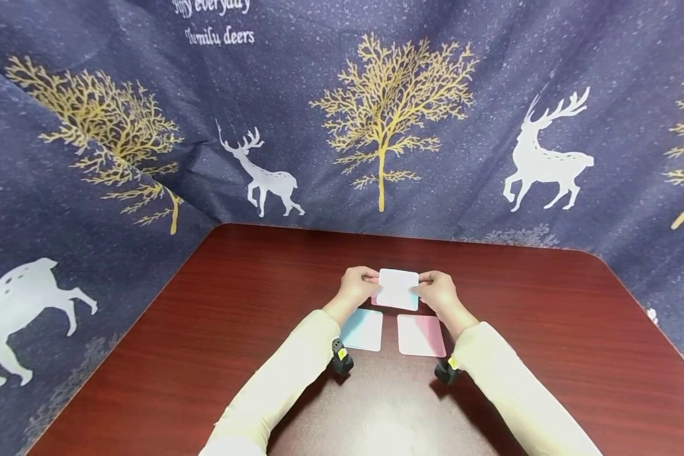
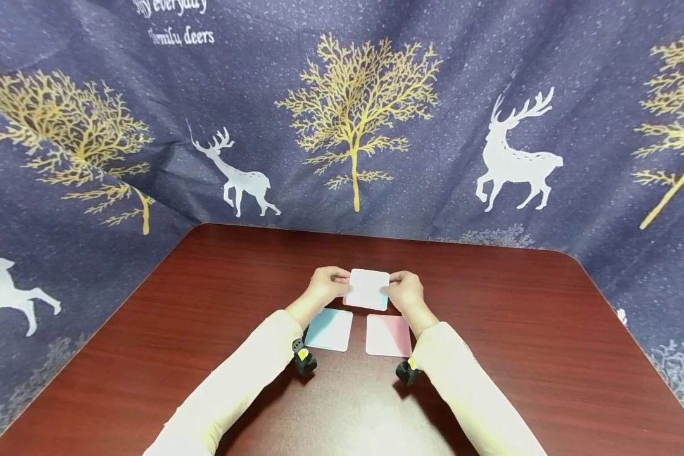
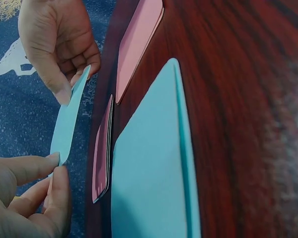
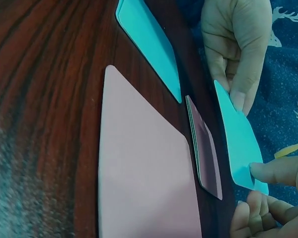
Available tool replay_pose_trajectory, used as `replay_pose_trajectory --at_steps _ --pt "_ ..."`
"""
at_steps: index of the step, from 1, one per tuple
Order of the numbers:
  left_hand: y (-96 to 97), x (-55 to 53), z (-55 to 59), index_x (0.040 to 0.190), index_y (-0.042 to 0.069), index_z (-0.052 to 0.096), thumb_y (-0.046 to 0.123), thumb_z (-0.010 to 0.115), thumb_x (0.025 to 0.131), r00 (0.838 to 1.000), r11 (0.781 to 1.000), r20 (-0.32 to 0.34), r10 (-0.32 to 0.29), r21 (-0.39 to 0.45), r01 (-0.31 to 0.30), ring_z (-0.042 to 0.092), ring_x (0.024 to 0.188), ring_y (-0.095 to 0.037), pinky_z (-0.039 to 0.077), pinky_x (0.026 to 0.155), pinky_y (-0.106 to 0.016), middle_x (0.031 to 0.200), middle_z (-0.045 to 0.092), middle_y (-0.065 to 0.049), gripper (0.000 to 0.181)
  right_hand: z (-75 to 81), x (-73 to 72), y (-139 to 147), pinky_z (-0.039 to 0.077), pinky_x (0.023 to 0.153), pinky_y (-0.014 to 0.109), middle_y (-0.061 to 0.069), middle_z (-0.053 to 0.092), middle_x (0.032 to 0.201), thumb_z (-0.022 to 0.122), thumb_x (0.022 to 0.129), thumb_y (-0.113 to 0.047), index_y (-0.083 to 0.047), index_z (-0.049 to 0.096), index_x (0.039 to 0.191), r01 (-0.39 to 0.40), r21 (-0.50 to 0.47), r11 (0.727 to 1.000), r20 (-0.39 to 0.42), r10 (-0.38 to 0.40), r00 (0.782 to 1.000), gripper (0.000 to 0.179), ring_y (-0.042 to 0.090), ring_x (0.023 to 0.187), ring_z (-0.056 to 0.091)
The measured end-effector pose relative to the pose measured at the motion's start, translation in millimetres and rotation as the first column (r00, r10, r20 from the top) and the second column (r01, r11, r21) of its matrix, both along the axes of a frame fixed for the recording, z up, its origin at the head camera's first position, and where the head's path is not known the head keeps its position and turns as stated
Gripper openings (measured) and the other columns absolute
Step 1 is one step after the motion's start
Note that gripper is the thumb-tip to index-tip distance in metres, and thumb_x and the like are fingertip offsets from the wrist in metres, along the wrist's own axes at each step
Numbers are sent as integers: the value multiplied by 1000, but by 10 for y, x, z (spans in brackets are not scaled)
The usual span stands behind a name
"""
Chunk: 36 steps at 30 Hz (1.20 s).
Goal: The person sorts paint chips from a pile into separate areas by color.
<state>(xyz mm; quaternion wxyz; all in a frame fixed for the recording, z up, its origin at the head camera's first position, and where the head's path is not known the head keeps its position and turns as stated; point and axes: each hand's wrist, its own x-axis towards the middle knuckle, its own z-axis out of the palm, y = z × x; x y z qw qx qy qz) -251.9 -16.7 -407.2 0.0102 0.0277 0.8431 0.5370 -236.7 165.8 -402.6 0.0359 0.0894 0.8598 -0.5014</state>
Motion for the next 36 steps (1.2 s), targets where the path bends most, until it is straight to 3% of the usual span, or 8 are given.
replay_pose_trajectory --at_steps 4,8,14,22,28,36 --pt "-51 29 8 99 0 71 -2 72 73 1000 1000 2 -15 25 15 68 85 -24 53 67 -23 91 73 -14 26 38 53 -35 53 76 36 25 61 112 66 85 -8 8 51 123 -12 -13 1000 19 12 1000 44 33 88 66" --pt "-104 69 19 103 -3 69 -4 69 75 998 994 44 -40 108 36 67 87 -25 57 70 -27 95 71 -18 28 72 98 -70 53 85 41 26 63 111 67 84 -8 8 52 119 -16 -30 999 30 17 999 41 32 89 67" --pt "-182 151 59 108 -7 65 -9 65 78 988 970 134 -78 241 44 66 80 -19 58 76 -30 100 68 -23 30 104 157 -112 56 79 35 20 65 98 68 82 -5 10 53 113 -32 -56 998 24 33 999 37 21 77 66" --pt "-307 211 87 108 -7 64 -10 65 79 982 969 182 -58 249 11 63 75 -14 57 79 -32 100 68 -21 29 110 213 -190 57 65 27 13 60 88 64 85 -4 12 50 110 -82 -95 992 -4 82 997 33 11 65 63" --pt "-418 240 65 109 -7 63 -5 65 82 970 971 234 -63 240 6 65 81 -16 57 79 -32 102 67 -21 27 71 248 -257 54 65 30 14 65 80 65 83 -7 10 53 106 -117 -42 992 -23 117 993 31 16 66 64" --pt "-539 344 98 103 -10 61 -4 65 83 965 981 255 -62 193 12 61 71 -14 58 75 -33 88 65 -16 21 28 286 -384 57 63 30 16 62 84 66 80 -2 11 51 104 -157 -58 986 -4 157 988 32 15 63 62"
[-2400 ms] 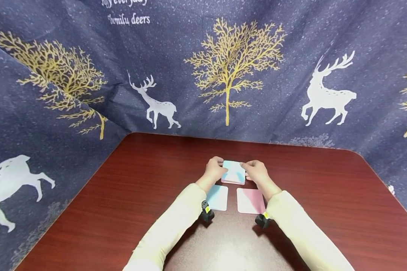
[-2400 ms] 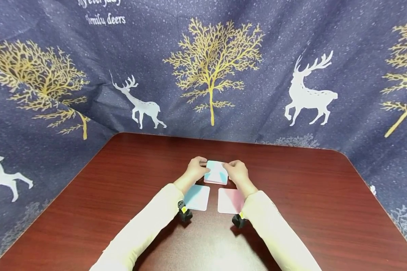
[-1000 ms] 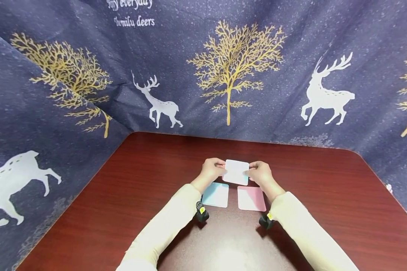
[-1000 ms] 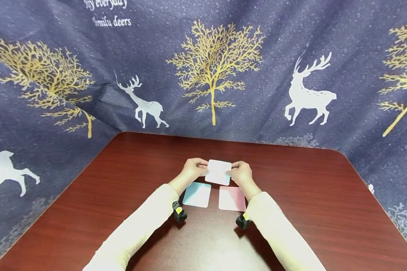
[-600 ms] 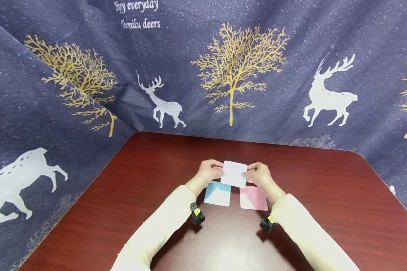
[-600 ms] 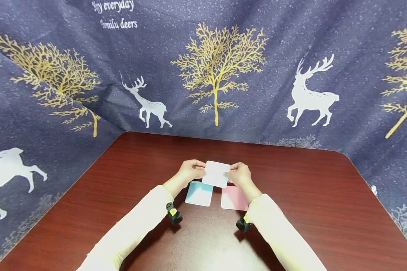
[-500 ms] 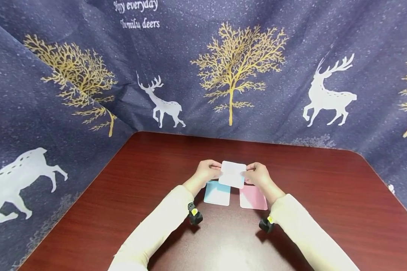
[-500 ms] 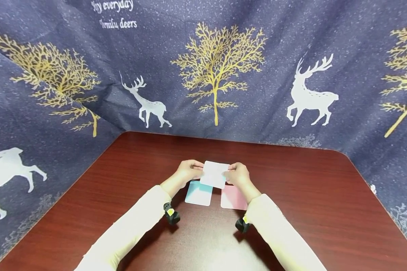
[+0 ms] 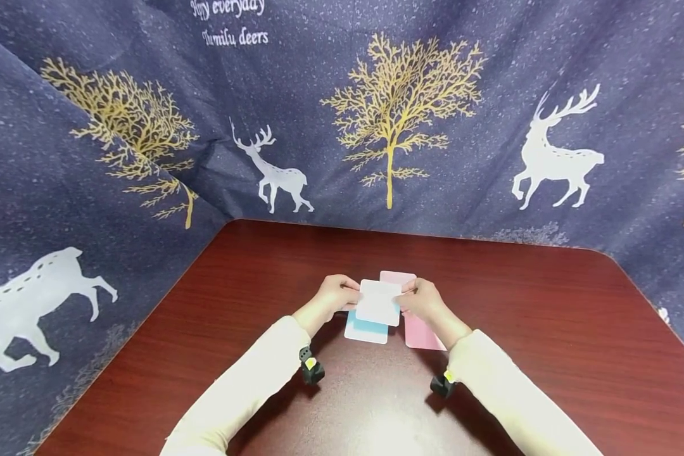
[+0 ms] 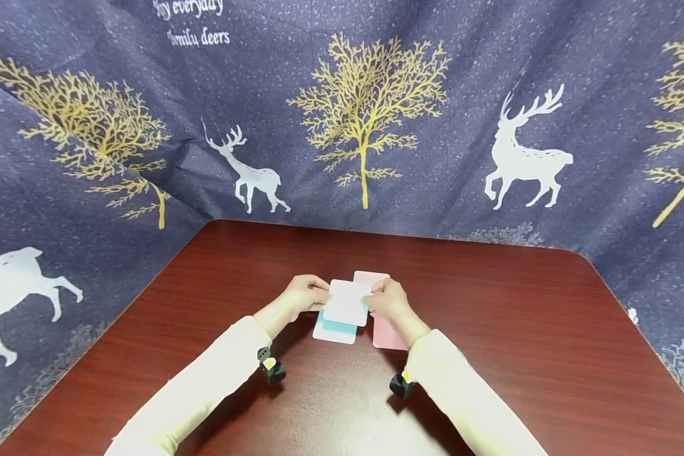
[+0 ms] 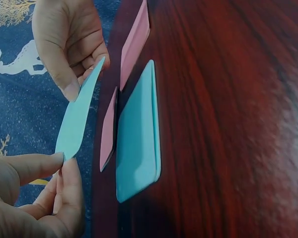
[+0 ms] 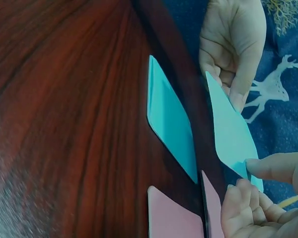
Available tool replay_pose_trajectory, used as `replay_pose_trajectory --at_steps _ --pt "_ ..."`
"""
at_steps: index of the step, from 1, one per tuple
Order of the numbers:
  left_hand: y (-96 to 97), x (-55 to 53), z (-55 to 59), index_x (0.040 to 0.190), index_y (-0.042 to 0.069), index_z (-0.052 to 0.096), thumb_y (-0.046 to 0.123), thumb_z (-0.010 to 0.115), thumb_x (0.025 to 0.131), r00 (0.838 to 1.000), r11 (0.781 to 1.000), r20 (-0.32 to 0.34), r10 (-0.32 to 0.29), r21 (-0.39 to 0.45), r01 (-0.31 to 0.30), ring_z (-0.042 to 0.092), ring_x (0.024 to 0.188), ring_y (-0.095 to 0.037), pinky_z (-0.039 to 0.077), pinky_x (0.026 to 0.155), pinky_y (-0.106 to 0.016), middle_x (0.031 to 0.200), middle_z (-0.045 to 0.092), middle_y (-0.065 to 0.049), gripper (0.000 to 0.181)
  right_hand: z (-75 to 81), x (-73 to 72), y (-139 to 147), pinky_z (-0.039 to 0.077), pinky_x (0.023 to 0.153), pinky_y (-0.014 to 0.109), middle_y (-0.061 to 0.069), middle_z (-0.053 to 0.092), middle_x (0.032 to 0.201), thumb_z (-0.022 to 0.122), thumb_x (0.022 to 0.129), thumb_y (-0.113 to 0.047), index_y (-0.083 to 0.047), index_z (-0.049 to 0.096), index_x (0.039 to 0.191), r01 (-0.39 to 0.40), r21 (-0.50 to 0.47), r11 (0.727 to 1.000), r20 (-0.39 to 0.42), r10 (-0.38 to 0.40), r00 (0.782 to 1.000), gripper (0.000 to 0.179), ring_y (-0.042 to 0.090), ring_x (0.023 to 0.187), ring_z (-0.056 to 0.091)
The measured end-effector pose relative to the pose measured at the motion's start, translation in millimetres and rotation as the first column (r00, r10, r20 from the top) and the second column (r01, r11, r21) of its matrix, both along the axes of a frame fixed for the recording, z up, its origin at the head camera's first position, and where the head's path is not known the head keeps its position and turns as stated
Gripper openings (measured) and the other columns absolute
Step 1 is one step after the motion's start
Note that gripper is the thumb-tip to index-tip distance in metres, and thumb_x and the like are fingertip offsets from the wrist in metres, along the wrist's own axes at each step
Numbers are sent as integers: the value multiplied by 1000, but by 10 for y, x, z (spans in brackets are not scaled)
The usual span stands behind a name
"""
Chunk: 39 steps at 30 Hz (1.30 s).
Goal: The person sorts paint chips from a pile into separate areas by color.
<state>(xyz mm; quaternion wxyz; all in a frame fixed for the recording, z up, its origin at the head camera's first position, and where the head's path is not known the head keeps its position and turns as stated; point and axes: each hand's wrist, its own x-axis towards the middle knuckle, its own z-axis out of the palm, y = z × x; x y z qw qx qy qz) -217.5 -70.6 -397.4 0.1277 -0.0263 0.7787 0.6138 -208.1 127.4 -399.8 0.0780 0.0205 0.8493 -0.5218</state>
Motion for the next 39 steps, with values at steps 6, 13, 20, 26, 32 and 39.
replay_pose_trajectory --at_steps 6,13,20,26,32,39 --pt "-44 6 -35 100 -10 60 -6 64 83 1000 1000 -10 -6 -15 6 59 67 -14 58 71 -32 80 60 -11 18 -40 16 -76 58 63 30 17 60 83 67 78 -2 12 50 105 -14 10 1000 2 14 1000 34 16 61 62" --pt "-124 -10 -129 95 -9 58 -6 64 83 999 998 10 -36 -42 36 57 65 -16 59 70 -34 75 54 -8 14 -79 60 -166 58 62 30 14 57 80 68 78 -1 9 50 102 -12 12 1000 50 11 999 31 15 62 60" --pt "-176 6 -138 90 -7 57 -6 64 82 997 995 36 -68 -75 70 58 67 -18 59 70 -33 77 55 -9 11 -113 100 -243 58 61 30 12 56 78 67 79 2 9 49 99 -4 2 1000 72 4 997 27 15 61 60" --pt "-173 16 -130 88 -7 57 -6 64 82 996 991 38 -85 -100 88 58 65 -17 59 68 -33 76 56 -9 10 -123 108 -252 58 63 29 13 58 80 67 80 2 10 50 101 -13 24 1000 82 11 997 28 16 63 61" --pt "-144 17 -152 86 -7 56 -7 64 81 996 988 33 -88 -126 91 58 64 -17 59 67 -32 76 56 -9 8 -132 113 -250 58 60 28 10 57 74 68 79 3 8 50 96 -3 46 999 79 0 997 25 14 59 59" --pt "-144 56 -170 82 -7 56 -6 66 81 995 973 19 -102 -207 104 60 61 -17 59 64 -31 78 58 -12 10 -137 141 -281 57 57 27 13 56 73 68 78 5 8 49 92 -22 71 997 61 17 998 23 14 57 60"
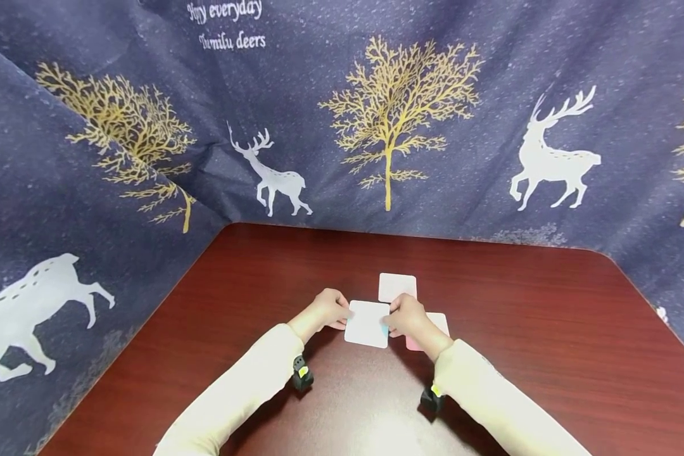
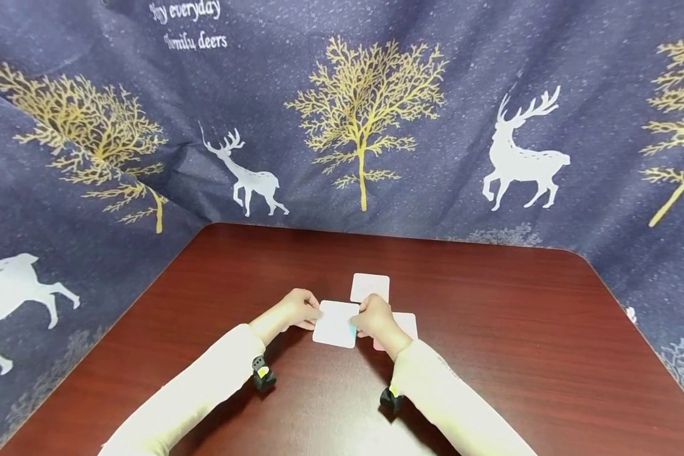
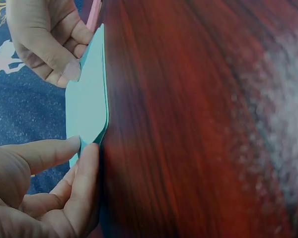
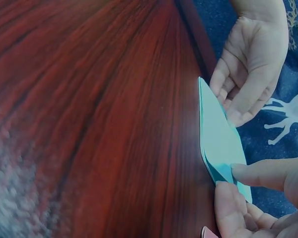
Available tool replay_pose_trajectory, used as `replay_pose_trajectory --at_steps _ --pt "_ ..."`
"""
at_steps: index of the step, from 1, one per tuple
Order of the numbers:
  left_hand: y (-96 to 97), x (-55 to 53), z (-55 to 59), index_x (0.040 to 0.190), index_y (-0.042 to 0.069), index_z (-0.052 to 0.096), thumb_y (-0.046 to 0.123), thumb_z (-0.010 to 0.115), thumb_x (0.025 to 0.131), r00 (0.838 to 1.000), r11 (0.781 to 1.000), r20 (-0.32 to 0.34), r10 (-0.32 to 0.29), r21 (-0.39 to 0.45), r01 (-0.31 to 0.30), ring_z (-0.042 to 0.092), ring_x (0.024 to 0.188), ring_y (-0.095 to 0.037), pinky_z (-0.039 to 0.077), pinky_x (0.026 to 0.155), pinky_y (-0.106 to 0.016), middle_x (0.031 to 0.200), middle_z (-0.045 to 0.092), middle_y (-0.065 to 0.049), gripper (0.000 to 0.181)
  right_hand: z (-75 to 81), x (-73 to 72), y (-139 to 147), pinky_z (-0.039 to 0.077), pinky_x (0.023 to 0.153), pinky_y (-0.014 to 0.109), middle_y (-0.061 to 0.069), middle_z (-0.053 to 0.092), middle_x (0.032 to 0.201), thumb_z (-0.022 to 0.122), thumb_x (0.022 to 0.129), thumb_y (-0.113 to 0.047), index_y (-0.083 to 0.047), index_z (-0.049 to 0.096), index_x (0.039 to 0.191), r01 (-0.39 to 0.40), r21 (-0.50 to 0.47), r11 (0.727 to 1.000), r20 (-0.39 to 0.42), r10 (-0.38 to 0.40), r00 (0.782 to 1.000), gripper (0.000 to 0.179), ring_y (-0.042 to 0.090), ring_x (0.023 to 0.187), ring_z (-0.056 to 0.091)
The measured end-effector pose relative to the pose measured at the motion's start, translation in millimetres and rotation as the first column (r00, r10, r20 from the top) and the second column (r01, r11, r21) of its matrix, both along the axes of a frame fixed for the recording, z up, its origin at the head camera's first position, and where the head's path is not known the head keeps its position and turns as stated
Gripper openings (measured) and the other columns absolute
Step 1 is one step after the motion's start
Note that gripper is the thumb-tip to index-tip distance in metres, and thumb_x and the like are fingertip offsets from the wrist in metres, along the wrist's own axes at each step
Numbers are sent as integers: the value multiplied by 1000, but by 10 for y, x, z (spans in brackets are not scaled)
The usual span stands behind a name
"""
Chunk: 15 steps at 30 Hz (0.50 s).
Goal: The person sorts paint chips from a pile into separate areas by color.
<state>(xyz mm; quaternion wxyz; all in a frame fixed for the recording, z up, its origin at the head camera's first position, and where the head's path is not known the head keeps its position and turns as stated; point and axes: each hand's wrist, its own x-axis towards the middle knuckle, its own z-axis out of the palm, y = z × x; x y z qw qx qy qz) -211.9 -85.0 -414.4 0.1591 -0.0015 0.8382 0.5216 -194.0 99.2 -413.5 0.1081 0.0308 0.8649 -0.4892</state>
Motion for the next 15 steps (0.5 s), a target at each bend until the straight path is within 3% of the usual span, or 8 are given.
replay_pose_trajectory --at_steps 8,15 --pt "1 -8 -23 74 -3 58 -1 74 77 992 977 -112 -65 -208 40 66 54 -18 56 51 -24 68 62 -14 17 -37 14 -11 56 54 26 15 58 76 73 74 1 7 52 90 -22 116 993 -31 26 999 27 16 54 65" --pt "8 -38 -40 73 -2 53 0 75 76 987 973 -136 -80 -228 47 66 53 -20 55 50 -23 67 59 -12 22 -40 1 6 56 53 26 13 59 72 70 74 5 7 54 86 -29 95 995 -62 35 997 21 13 53 61"
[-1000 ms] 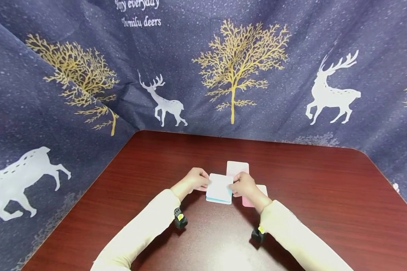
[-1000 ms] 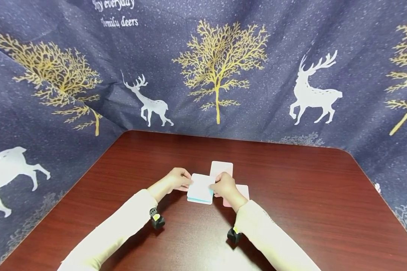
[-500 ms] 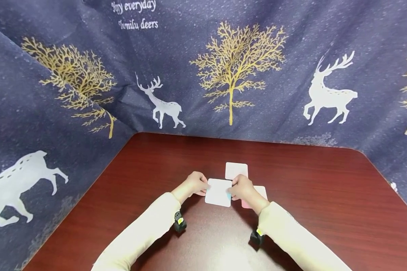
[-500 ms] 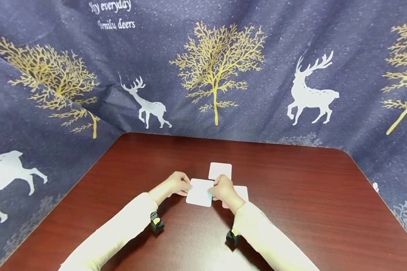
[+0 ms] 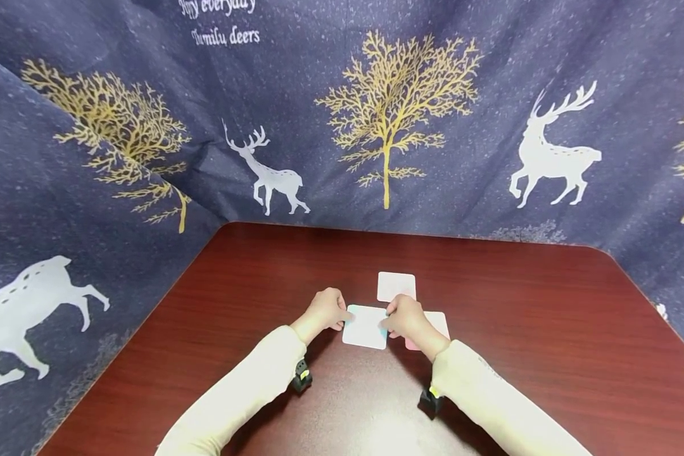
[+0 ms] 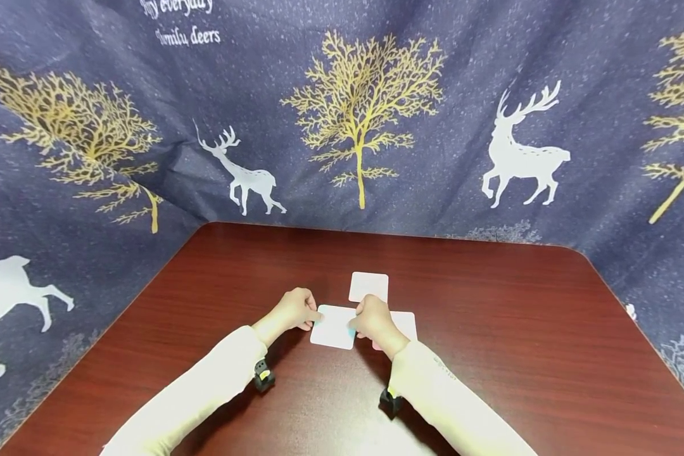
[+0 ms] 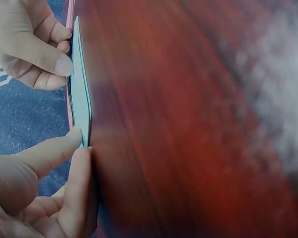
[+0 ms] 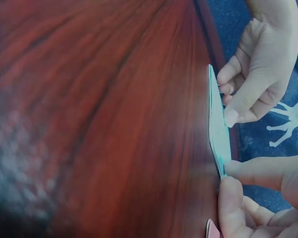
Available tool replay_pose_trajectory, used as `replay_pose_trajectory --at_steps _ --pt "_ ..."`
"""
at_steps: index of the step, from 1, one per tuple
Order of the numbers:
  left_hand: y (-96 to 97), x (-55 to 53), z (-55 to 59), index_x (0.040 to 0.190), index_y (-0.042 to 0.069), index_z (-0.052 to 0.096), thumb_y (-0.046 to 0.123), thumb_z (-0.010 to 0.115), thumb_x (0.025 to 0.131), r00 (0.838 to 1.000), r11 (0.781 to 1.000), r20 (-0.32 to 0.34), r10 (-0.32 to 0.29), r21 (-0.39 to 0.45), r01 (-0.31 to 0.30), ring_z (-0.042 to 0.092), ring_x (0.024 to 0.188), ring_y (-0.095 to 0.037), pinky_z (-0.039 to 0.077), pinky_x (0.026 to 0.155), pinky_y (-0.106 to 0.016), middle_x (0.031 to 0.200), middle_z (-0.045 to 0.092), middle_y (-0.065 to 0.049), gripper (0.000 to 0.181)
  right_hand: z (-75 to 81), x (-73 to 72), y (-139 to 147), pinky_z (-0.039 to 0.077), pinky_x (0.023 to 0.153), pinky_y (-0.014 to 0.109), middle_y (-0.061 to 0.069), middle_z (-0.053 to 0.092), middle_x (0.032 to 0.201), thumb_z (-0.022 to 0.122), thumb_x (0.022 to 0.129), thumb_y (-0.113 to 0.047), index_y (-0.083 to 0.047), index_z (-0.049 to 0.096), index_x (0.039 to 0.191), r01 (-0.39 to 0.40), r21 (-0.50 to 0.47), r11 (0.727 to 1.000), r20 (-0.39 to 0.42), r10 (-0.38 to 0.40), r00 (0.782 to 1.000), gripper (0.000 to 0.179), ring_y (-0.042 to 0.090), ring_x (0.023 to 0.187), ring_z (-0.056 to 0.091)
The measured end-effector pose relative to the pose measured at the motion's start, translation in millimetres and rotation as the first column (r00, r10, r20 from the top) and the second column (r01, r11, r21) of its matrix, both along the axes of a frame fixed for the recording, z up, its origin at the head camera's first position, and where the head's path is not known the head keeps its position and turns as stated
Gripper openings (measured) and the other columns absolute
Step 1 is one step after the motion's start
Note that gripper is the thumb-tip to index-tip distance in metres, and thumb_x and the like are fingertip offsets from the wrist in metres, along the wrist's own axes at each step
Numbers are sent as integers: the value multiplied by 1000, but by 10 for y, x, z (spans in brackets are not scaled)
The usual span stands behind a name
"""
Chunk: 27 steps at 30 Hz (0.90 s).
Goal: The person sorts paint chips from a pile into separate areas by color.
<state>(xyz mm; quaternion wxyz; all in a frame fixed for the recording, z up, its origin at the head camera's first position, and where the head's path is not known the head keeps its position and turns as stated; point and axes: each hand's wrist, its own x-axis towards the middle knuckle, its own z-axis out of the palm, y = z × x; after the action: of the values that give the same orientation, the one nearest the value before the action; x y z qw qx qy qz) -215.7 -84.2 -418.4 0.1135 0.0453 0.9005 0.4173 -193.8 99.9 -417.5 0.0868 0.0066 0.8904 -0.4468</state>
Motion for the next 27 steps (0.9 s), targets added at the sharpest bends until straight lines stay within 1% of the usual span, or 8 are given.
replay_pose_trajectory --at_steps 4,7,13,16,21,25,27 --pt "13 22 22 73 -1 53 0 75 76 1000 1000 -2 6 14 -6 64 52 -18 55 51 -24 69 58 -12 23 23 6 12 56 53 27 13 60 69 69 73 6 8 54 87 -1 -4 1000 -17 1 1000 21 13 53 61" --pt "29 31 41 74 -1 53 1 75 77 1000 1000 2 11 5 -11 62 51 -16 56 51 -24 70 58 -11 22 30 3 20 57 53 28 15 60 71 69 73 7 8 53 89 0 -14 1000 -9 0 1000 22 14 54 61" --pt "46 38 76 74 -1 54 3 75 77 1000 1000 -16 18 -18 -18 59 48 -13 54 49 -23 68 58 -10 22 29 -30 29 56 53 26 13 59 74 70 74 7 8 54 91 12 -26 1000 13 -12 1000 24 13 54 60" --pt "44 38 95 73 0 57 9 76 78 999 999 -34 23 -48 -24 57 46 -11 52 47 -22 65 60 -9 21 36 -44 43 57 55 26 13 59 73 69 75 5 8 54 92 21 -51 998 29 -20 999 22 14 56 60" --pt "48 35 147 73 7 61 22 76 79 997 989 -69 46 -139 -56 58 48 -10 45 46 -21 62 62 -4 23 39 -51 73 57 56 28 13 60 73 67 79 2 8 54 89 43 -119 992 41 -38 998 17 14 57 61" --pt "93 27 181 72 8 60 26 75 80 995 989 -80 59 -130 -69 59 51 -11 45 47 -21 62 62 -3 24 85 -54 105 57 55 28 15 62 74 67 81 -2 7 55 88 60 -135 989 29 -56 998 16 14 54 62" --pt "124 16 191 72 8 60 28 74 82 994 989 -81 67 -124 -77 57 53 -12 44 48 -21 62 61 -3 26 126 -60 128 57 55 27 16 63 74 67 82 -6 6 56 88 67 -125 990 24 -64 998 17 13 54 62"
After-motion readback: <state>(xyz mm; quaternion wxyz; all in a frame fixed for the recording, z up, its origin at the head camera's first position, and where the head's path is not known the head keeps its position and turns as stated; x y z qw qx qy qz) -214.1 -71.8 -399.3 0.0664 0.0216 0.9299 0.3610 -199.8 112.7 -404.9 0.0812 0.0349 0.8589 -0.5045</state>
